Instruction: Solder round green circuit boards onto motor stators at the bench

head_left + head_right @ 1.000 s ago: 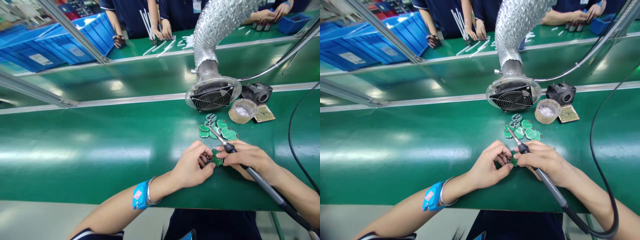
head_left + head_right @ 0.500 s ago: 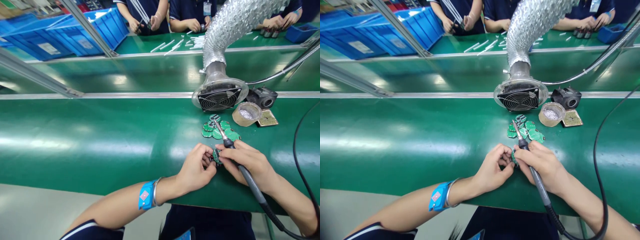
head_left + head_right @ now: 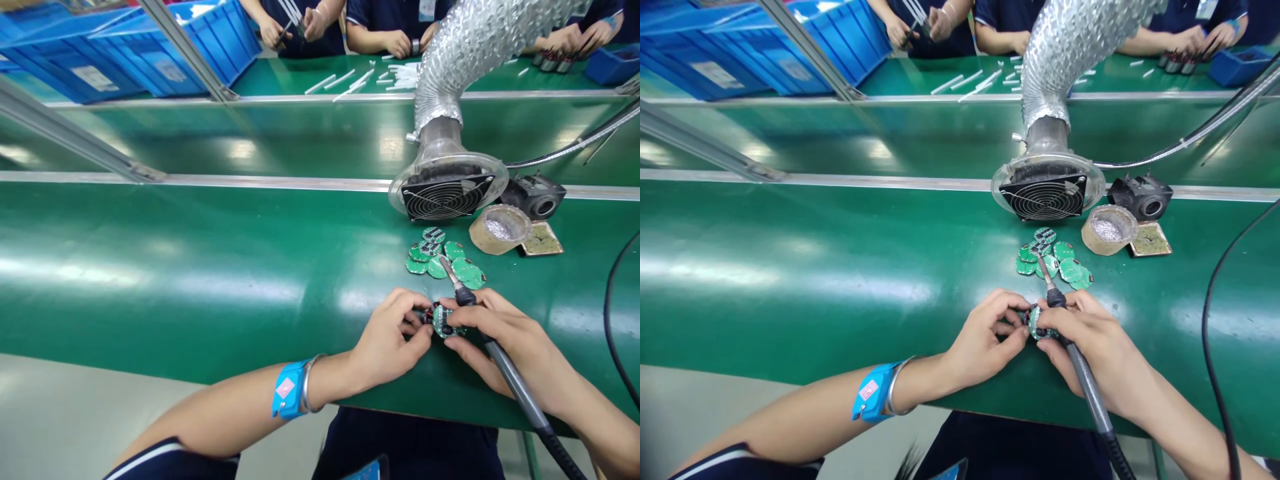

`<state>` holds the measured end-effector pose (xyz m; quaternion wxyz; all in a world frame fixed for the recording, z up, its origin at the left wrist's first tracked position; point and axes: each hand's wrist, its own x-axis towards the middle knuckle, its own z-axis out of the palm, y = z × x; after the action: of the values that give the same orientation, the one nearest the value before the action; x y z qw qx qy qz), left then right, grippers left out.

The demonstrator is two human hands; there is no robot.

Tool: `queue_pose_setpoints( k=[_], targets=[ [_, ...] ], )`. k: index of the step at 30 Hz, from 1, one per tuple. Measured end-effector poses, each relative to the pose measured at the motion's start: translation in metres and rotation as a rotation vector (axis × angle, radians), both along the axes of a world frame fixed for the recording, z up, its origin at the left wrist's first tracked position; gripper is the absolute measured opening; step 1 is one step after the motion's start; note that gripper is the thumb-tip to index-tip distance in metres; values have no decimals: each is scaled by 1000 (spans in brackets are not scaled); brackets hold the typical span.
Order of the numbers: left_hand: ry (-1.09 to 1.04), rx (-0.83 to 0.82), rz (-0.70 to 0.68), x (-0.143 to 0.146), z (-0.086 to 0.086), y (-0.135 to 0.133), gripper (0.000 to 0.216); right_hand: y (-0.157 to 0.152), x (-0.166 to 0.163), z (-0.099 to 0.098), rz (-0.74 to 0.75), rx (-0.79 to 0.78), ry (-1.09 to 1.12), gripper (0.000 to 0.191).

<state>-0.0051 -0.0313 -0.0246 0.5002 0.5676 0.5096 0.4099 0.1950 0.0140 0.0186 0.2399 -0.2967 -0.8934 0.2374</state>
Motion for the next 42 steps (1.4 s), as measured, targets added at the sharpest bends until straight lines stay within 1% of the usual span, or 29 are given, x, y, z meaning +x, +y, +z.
queue_pose_setpoints(
  k=[4,8,11,13,16,18,23,26,27,29,31,32,33,35,38,40,42],
  targets=[
    [-50,10,15,-1,-1,0,18,0,-3,-3,13,-25,-14,24],
    [-84,-4,26,-2,-4,-1,16,2,-3,-9,21,-69,16,23],
    [-74,-10,21,-4,-6,0,13,5,-2,-11,46,-99,18,22],
    [-42,16,2,-6,-6,1,15,6,-1,-10,60,-111,-20,22],
    [34,164,-40,-8,-6,0,28,7,-1,-8,50,-129,-60,24],
    [81,276,-72,-9,-5,-1,34,7,-1,-10,41,-151,-37,26],
    [165,401,-136,-10,0,0,40,5,3,-23,-6,-174,75,36],
    [367,549,-175,-11,5,7,36,4,11,-30,-26,-174,119,34],
    [436,597,-197,-12,7,10,34,3,14,-31,-33,-186,121,36],
    [524,656,-248,-13,9,14,33,-1,18,-34,-50,-229,110,47],
    [545,661,-272,-14,11,16,32,-8,16,-38,-72,-274,101,59],
    [542,648,-274,-13,12,16,30,-12,13,-40,-87,-279,114,61],
    [538,629,-271,-13,13,15,28,-17,9,-43,-106,-272,135,60],
    [535,585,-259,-12,15,12,27,-25,-2,-48,-162,-237,181,52],
    [550,535,-246,-12,18,9,43,-32,-14,-54,-252,-177,213,38],
    [551,531,-254,-12,20,9,48,-33,-17,-55,-270,-153,222,35],
    [549,531,-272,-13,22,10,46,-32,-17,-55,-261,-149,233,35]
  ],
)
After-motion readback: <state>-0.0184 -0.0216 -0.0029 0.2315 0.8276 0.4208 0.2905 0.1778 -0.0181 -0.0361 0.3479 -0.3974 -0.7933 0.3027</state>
